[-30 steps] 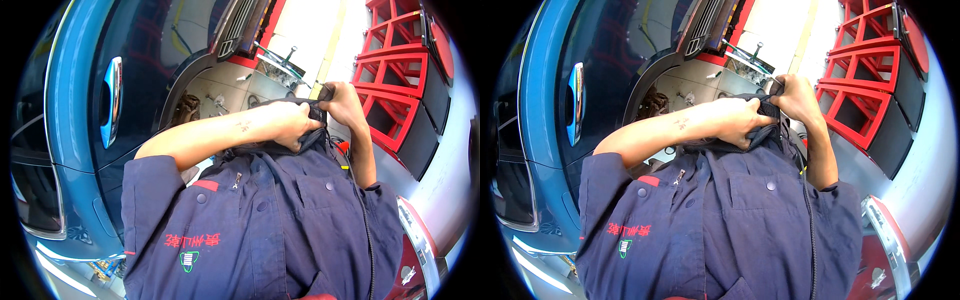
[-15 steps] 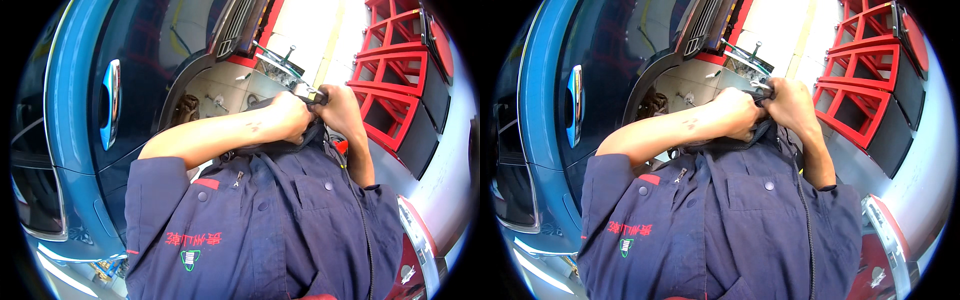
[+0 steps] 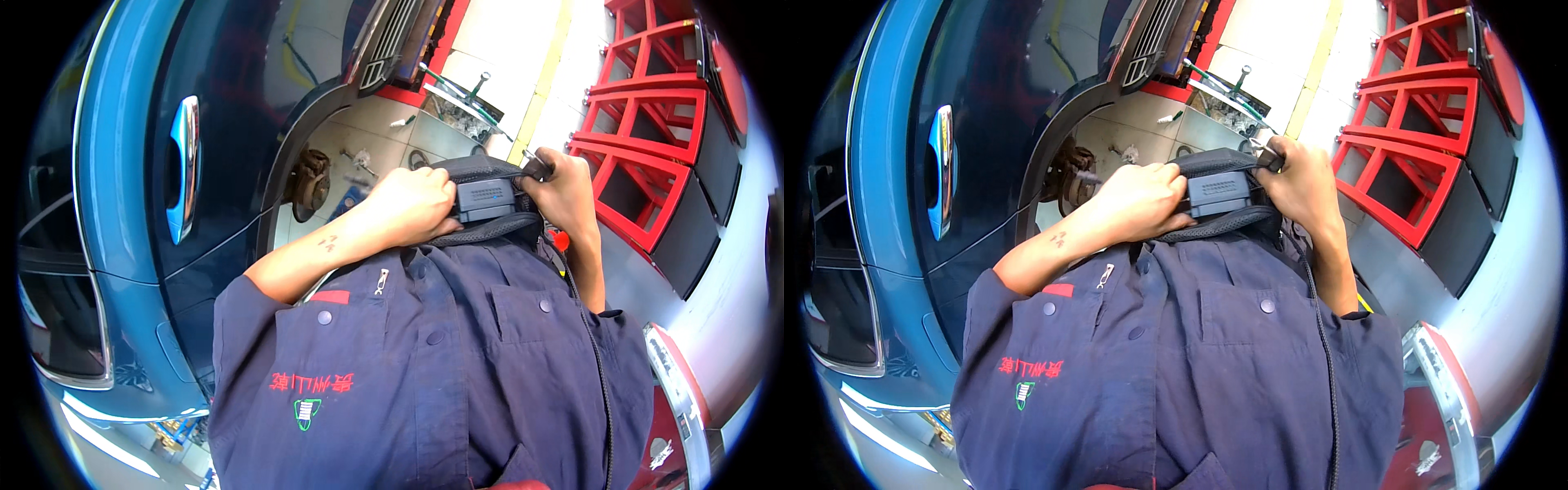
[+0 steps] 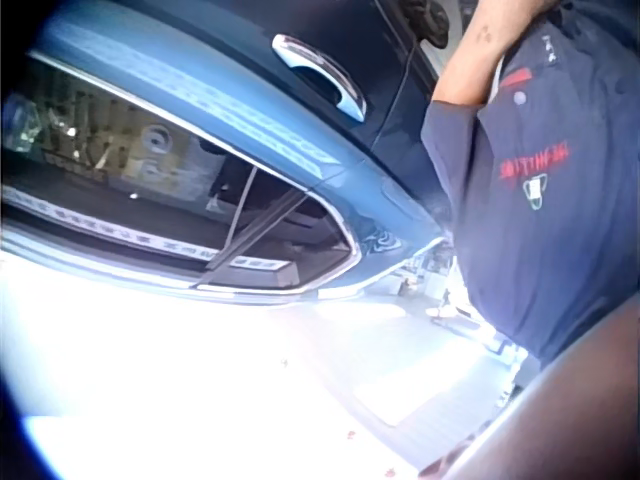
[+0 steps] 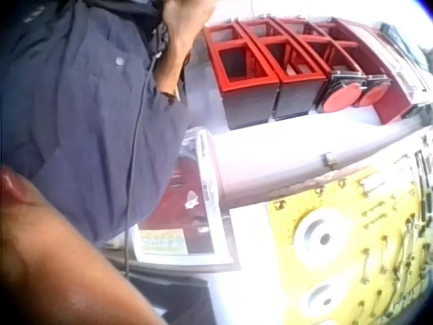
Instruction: The person adjusts a head-mounted camera, then works on a car's brake assembly using a wrench to loosen bolts on the brake caliper. The car is elevated on a lift in a garage.
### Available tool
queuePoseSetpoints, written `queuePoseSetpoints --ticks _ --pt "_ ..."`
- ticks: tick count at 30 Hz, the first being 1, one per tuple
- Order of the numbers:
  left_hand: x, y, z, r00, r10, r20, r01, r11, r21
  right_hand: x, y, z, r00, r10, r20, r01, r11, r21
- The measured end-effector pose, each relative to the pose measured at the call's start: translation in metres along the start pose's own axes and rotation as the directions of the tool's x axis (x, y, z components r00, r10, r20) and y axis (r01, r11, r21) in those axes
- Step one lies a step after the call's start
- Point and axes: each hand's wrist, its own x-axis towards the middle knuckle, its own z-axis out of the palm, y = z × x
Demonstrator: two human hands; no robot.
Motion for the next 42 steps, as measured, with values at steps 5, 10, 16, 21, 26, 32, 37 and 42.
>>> queuePoseSetpoints --ticks 5,10,16,21,26,32,37,42 --pt "0.01 0.008 0.017 0.991 0.083 -0.103 -0.083 0.997 0.004 0.003 0.008 0.002 0.993 -0.108 0.055 0.116 0.974 -0.194" --pt "0.021 0.016 0.019 0.985 0.134 -0.112 -0.134 0.991 0.014 0.026 0.008 0.0 0.928 -0.226 0.296 0.308 0.913 -0.269" --pt "0.029 0.017 0.033 0.993 0.019 -0.118 -0.024 0.999 -0.04 0.042 0.006 0.015 0.865 -0.342 0.369 0.437 0.874 -0.214" --pt "0.001 0.024 0.027 0.98 -0.192 -0.06 0.165 0.939 -0.302 0.012 -0.017 -0.007 0.894 -0.349 0.279 0.35 0.935 0.047" --pt "-0.014 0.021 0.017 0.912 -0.401 -0.085 0.311 0.813 -0.492 -0.016 -0.031 0.004 0.766 -0.617 0.181 0.632 0.774 -0.04" --pt "-0.007 0.0 0.019 0.94 -0.267 -0.214 0.195 0.932 -0.306 -0.009 -0.023 0.015 0.782 -0.563 0.266 0.608 0.783 -0.13" --pt "-0.074 -0.058 0.008 0.88 -0.428 0.206 0.46 0.876 -0.145 0.002 -0.038 0.013 0.785 -0.456 0.419 0.534 0.841 -0.084" --pt "-0.09 -0.042 0.028 0.929 -0.322 0.181 0.369 0.849 -0.379 0.025 -0.047 0.012 0.803 -0.297 0.517 0.429 0.89 -0.154"
